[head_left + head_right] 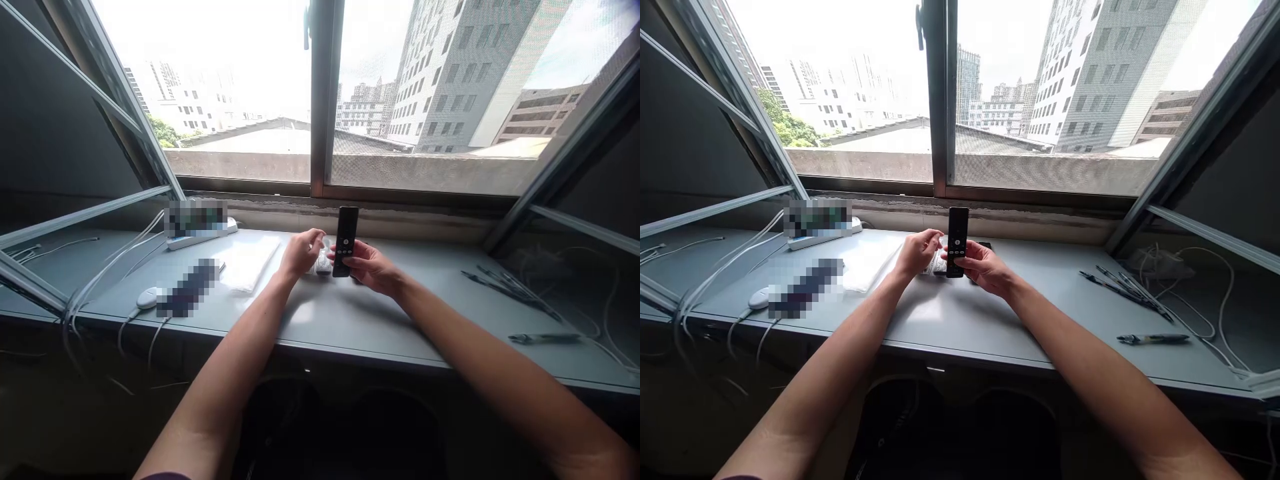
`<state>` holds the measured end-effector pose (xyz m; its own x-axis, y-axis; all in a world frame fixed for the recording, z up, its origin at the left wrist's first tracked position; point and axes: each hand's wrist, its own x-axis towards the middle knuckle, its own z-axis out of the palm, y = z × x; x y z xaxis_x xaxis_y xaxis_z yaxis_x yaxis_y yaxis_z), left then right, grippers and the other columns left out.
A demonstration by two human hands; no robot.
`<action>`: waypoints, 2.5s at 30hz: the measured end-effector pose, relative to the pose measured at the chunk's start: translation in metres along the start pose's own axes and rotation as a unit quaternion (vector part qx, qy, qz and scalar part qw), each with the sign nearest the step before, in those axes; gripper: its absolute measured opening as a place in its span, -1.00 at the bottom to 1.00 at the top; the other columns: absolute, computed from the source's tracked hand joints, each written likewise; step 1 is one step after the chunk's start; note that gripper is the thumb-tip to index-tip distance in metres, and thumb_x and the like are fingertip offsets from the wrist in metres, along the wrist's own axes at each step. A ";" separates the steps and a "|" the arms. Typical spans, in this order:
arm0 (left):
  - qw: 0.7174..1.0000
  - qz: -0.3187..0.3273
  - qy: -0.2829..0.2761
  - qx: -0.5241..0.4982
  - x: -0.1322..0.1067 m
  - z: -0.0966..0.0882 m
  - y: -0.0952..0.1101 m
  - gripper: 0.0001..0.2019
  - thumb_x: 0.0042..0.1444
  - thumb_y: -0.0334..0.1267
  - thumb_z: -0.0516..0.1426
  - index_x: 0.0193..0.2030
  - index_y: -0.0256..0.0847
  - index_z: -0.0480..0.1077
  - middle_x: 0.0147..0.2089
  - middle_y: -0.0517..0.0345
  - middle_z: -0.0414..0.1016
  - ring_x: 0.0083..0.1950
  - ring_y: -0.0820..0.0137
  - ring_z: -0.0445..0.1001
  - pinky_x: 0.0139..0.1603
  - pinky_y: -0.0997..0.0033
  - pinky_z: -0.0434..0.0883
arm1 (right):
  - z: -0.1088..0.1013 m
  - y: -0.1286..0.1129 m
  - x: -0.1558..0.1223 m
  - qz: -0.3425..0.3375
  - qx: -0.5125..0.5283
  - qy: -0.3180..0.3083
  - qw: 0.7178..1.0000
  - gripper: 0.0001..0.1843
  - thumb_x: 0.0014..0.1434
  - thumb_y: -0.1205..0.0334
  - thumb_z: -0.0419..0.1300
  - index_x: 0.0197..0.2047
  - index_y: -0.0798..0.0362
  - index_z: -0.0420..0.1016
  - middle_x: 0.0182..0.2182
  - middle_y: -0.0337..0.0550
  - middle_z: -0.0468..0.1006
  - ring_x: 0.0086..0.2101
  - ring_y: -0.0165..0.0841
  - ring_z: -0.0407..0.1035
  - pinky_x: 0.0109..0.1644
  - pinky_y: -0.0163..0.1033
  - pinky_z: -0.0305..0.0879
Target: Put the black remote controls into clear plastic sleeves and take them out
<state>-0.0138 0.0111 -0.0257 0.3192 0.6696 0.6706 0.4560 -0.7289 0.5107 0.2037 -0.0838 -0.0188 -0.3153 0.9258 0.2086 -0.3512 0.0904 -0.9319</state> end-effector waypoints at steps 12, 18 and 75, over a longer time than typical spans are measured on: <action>1.000 0.009 0.014 0.005 0.002 -0.002 -0.001 -0.76 0.46 -0.31 0.09 0.01 -0.16 0.62 -0.24 0.16 0.73 -0.18 0.32 0.68 0.00 0.36 0.52 | 0.005 0.007 0.004 -0.151 -0.206 -0.016 0.967 -0.85 0.18 0.09 0.55 -0.16 -0.15 0.83 0.25 -0.09 0.66 0.47 -0.03 0.24 0.55 0.14 0.13; 1.000 -0.001 0.015 -0.003 0.001 -0.002 -0.003 -0.75 0.47 -0.28 0.08 0.02 -0.15 0.62 -0.23 0.15 0.73 -0.21 0.33 0.67 -0.07 0.38 0.52 | 0.007 0.007 0.004 -0.122 -0.189 0.047 0.973 -0.61 0.18 0.01 0.57 0.04 -0.09 0.77 0.08 -0.07 0.73 0.13 -0.09 0.57 0.36 0.08 0.41; 1.000 -0.010 -0.028 -0.001 -0.002 0.000 0.003 -0.75 0.47 -0.23 0.10 0.03 -0.11 0.62 -0.23 0.16 0.73 -0.22 0.32 0.68 -0.07 0.36 0.53 | -0.001 -0.003 0.005 0.009 0.043 0.089 0.995 -0.67 0.15 0.25 0.55 -0.03 -0.05 0.65 -0.09 -0.13 0.73 -0.03 -0.18 0.64 0.14 -0.06 0.56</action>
<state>-0.0132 0.0071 -0.0255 0.3555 0.6907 0.6298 0.4613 -0.7156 0.5245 0.2039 -0.0792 -0.0157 -0.1629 0.9781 0.1297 -0.4231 0.0495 -0.9047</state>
